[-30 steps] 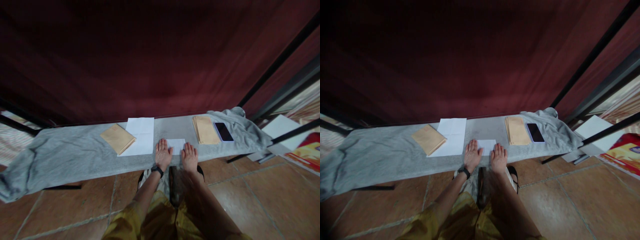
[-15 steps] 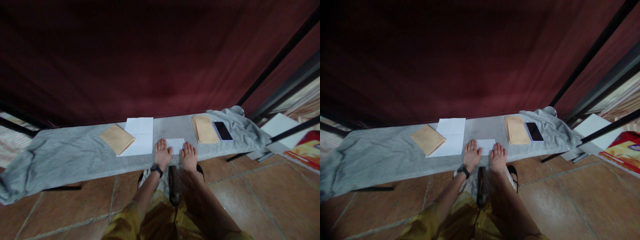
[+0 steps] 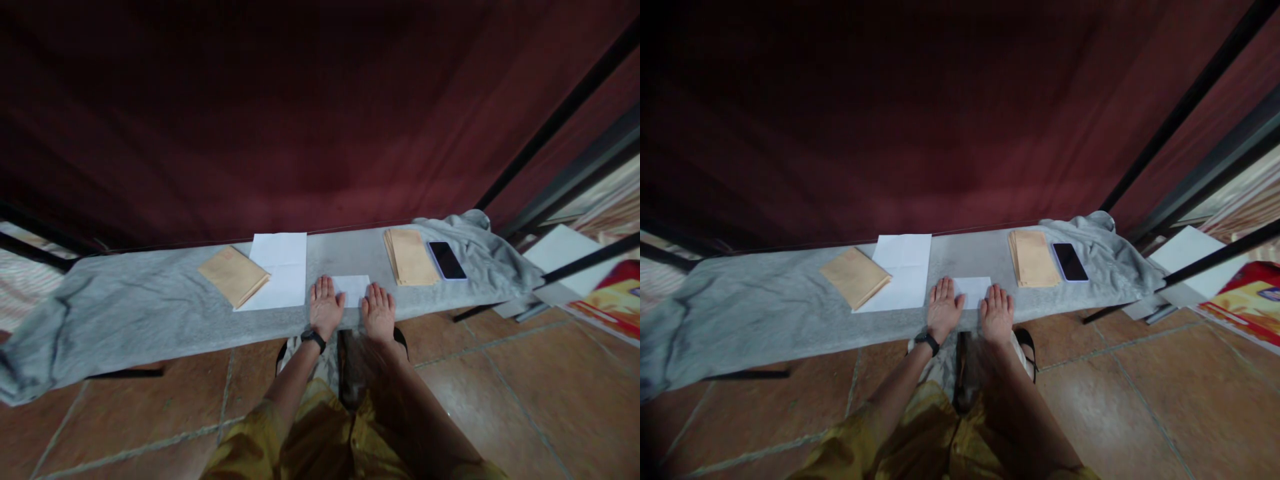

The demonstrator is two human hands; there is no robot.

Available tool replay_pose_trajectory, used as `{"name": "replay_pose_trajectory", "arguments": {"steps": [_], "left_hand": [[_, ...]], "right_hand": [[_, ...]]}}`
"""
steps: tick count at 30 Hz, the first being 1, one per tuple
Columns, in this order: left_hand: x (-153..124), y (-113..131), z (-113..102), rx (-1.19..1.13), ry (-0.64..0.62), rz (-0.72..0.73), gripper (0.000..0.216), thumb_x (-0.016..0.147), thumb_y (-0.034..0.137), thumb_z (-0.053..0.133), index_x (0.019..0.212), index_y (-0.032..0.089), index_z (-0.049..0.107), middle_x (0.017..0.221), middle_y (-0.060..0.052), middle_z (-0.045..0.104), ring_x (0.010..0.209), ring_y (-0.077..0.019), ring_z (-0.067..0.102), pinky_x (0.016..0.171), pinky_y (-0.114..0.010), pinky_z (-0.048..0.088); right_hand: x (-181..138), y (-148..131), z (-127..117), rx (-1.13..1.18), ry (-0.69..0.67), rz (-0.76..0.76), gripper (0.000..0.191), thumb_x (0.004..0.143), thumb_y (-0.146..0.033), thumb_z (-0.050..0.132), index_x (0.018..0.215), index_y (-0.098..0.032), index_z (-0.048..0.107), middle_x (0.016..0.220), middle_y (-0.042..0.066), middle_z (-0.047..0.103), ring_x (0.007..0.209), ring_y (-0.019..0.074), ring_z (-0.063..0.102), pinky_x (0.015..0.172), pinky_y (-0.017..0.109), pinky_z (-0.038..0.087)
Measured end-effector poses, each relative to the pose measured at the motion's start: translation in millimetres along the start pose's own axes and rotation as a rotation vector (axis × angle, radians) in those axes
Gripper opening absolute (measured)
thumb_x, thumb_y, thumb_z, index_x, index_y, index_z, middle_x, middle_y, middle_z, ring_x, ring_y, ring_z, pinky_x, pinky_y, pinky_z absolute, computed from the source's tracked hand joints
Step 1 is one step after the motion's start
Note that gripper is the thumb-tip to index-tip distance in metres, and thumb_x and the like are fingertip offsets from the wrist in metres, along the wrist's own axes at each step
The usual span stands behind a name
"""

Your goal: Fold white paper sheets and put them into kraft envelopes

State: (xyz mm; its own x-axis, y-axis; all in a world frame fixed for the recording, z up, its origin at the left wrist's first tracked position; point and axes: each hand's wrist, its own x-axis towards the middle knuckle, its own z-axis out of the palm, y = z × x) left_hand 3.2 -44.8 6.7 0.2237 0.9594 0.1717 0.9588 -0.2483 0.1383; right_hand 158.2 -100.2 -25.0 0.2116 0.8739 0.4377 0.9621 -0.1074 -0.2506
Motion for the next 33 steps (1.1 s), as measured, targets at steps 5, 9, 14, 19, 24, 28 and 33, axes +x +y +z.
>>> {"name": "replay_pose_trajectory", "arguments": {"steps": [5,9,14,19,24,28,33], "left_hand": [[-0.1,-0.1,0.0,-0.015,0.003,-0.001,0.066,0.1,0.046,0.032,0.151,0.005,0.038,0.158,-0.017,0.036,0.149,-0.0255,0.03,0.123,-0.043,0.02],[-0.3,0.5,-1.8,-0.018,0.009,-0.001,0.065,0.1,0.046,0.032,0.151,0.005,0.038,0.158,-0.016,0.036,0.149,-0.0254,0.029,0.123,-0.043,0.019],[0.3,0.7,-2.6,-0.018,-0.015,-0.009,0.066,0.099,0.045,0.035,0.151,0.005,0.037,0.158,-0.017,0.036,0.149,-0.026,0.029,0.123,-0.043,0.02],[0.2,0.0,-1.0,-0.011,-0.017,-0.004,0.065,0.099,0.045,0.034,0.152,0.007,0.037,0.158,-0.016,0.036,0.149,-0.0255,0.028,0.123,-0.044,0.019],[-0.2,0.3,-2.3,-0.014,-0.015,-0.001,0.065,0.1,0.045,0.032,0.152,0.006,0.037,0.159,-0.016,0.035,0.15,-0.0254,0.027,0.123,-0.043,0.018],[-0.2,1.0,-3.5,-0.009,-0.015,0.0,0.065,0.1,0.045,0.032,0.151,0.006,0.037,0.158,-0.016,0.037,0.149,-0.0252,0.029,0.123,-0.044,0.018],[-0.4,0.9,-3.3,-0.003,-0.015,-0.003,0.064,0.1,0.046,0.032,0.152,0.009,0.037,0.158,-0.015,0.037,0.149,-0.0247,0.029,0.124,-0.044,0.018]], "right_hand": [[-0.2,-0.3,0.0,-0.001,-0.011,-0.001,0.051,0.103,-0.032,0.031,0.146,-0.009,0.046,0.147,0.018,0.052,0.137,0.0309,0.042,0.113,0.052,0.027],[0.3,0.3,0.5,-0.007,-0.017,-0.003,0.051,0.103,-0.031,0.031,0.146,-0.009,0.046,0.148,0.018,0.051,0.136,0.0306,0.043,0.113,0.051,0.027],[0.6,0.6,-0.4,-0.008,-0.019,-0.004,0.051,0.103,-0.031,0.031,0.145,-0.008,0.047,0.148,0.018,0.051,0.136,0.03,0.043,0.114,0.05,0.026],[0.3,0.7,-0.8,0.016,-0.02,-0.003,0.051,0.103,-0.031,0.031,0.146,-0.008,0.046,0.148,0.019,0.05,0.137,0.0297,0.041,0.114,0.053,0.026],[0.3,1.0,-0.1,0.026,-0.029,0.003,0.051,0.103,-0.031,0.031,0.146,-0.008,0.046,0.149,0.019,0.05,0.138,0.0299,0.041,0.115,0.052,0.026],[-0.3,0.8,0.4,0.03,-0.026,0.003,0.051,0.103,-0.031,0.031,0.147,-0.009,0.045,0.148,0.019,0.051,0.138,0.03,0.042,0.114,0.052,0.025],[-0.8,0.6,0.2,0.037,-0.03,0.013,0.051,0.103,-0.03,0.032,0.146,-0.008,0.046,0.149,0.019,0.049,0.138,0.0299,0.041,0.115,0.052,0.025]]}}
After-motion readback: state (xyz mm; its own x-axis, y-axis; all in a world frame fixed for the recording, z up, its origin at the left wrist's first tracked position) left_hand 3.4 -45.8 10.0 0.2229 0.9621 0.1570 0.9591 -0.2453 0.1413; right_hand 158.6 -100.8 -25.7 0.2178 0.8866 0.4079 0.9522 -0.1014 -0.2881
